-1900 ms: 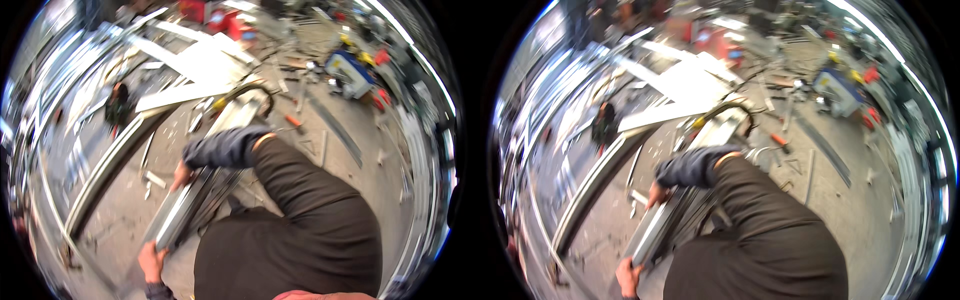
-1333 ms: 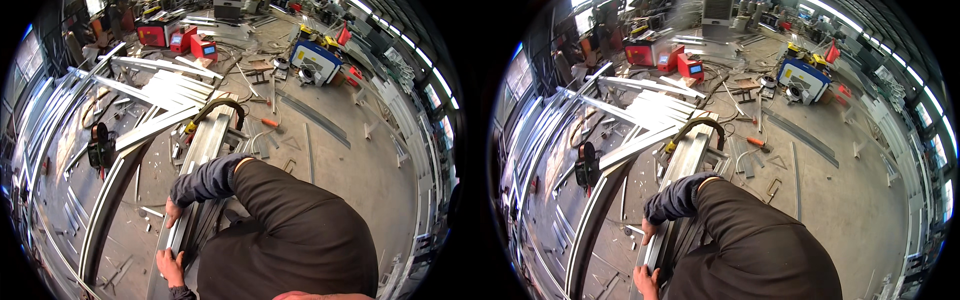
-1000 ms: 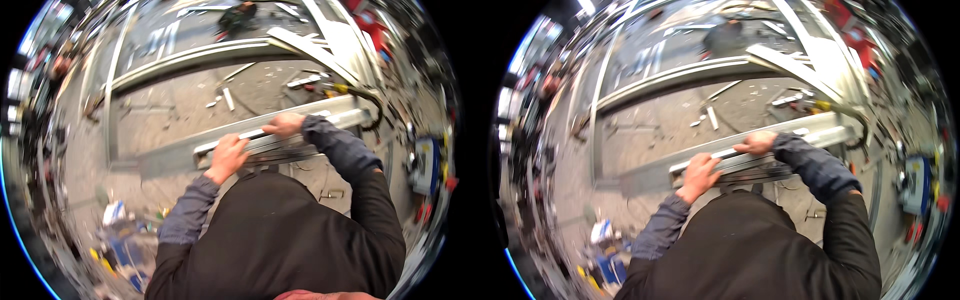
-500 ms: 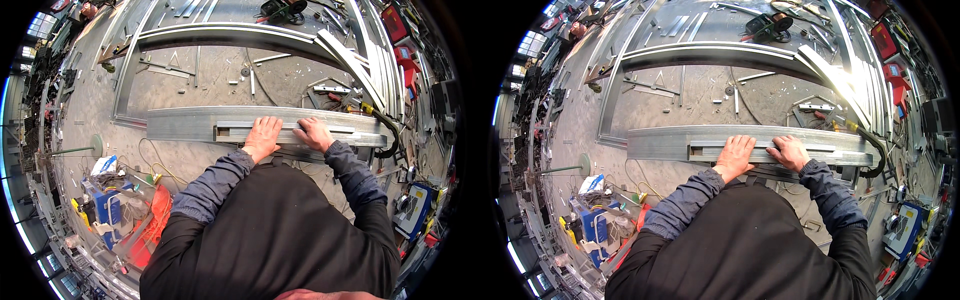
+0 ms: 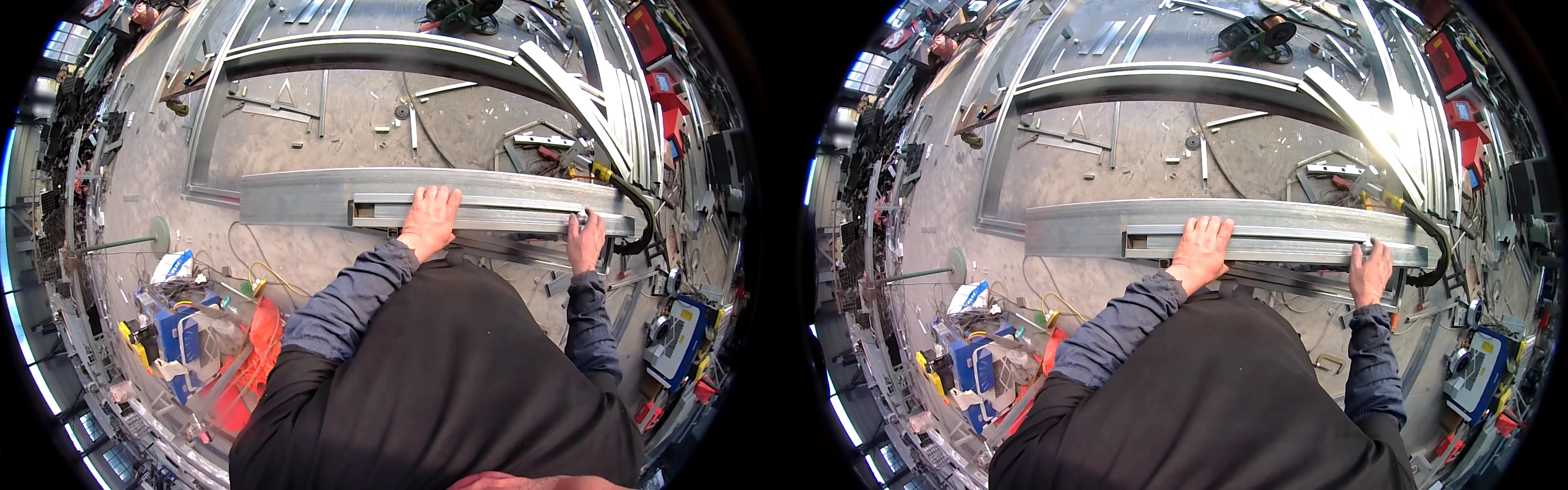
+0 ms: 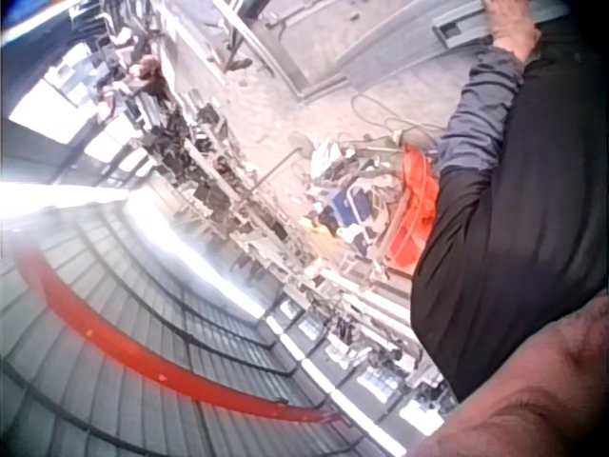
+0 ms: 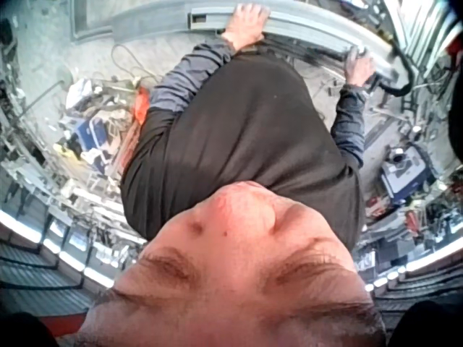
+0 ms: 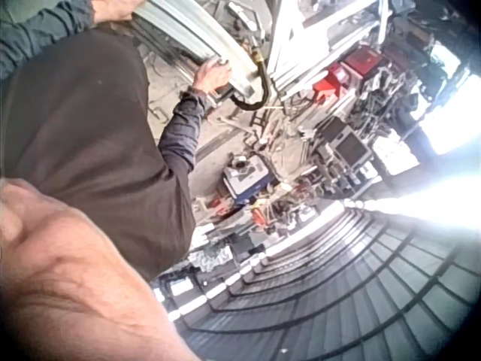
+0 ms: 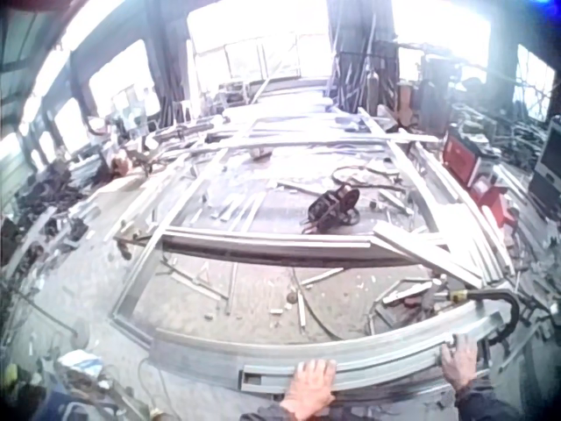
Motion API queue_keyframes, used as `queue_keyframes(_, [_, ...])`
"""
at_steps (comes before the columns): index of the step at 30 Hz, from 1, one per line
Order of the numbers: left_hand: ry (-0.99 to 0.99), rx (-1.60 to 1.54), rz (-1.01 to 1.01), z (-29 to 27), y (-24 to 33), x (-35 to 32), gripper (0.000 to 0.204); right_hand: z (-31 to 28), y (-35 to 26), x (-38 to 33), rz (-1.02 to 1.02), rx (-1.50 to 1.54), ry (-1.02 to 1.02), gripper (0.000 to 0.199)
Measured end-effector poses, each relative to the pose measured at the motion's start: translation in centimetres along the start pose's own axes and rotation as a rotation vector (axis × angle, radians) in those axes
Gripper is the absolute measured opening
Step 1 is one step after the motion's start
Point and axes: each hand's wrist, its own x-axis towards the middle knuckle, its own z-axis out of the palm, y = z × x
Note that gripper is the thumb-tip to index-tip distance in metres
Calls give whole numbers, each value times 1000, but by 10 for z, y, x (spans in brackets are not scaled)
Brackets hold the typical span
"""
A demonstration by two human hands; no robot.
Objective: The person aligns and welds metal frame components using a handheld welding torch. They repeatedly position the pieces, weld along seams, and adjust the frame orientation to complete the assembly.
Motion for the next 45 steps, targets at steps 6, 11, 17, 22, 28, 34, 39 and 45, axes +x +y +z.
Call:
queue_keyframes(6, [42,3,21,9,1,0,94,0,40,-11,19,136,-41,58])
queue_keyframes(11, [16,-69,38,5,-1,9,82,3,61,-8,194,230,-190,73])
queue_keyframes(17, [-82,-33,-36,2,8,10,100,15,73,-7,271,513,-126,57])
queue_keyframes(22, [-50,-40,-19,3,4,5,102,12,69,-3,140,367,-43,47])
queue_keyframes(28, [-56,-41,-28,-2,7,4,104,7,75,7,75,416,-41,39])
queue_keyframes(34, [-62,-51,-42,-2,8,4,103,7,63,13,93,450,-143,41])
queue_keyframes(39, [-46,20,-31,3,5,1,104,12,53,14,70,414,-192,41])
queue_keyframes(45, [36,-29,-14,6,1,-1,99,14,57,11,36,391,-185,42])
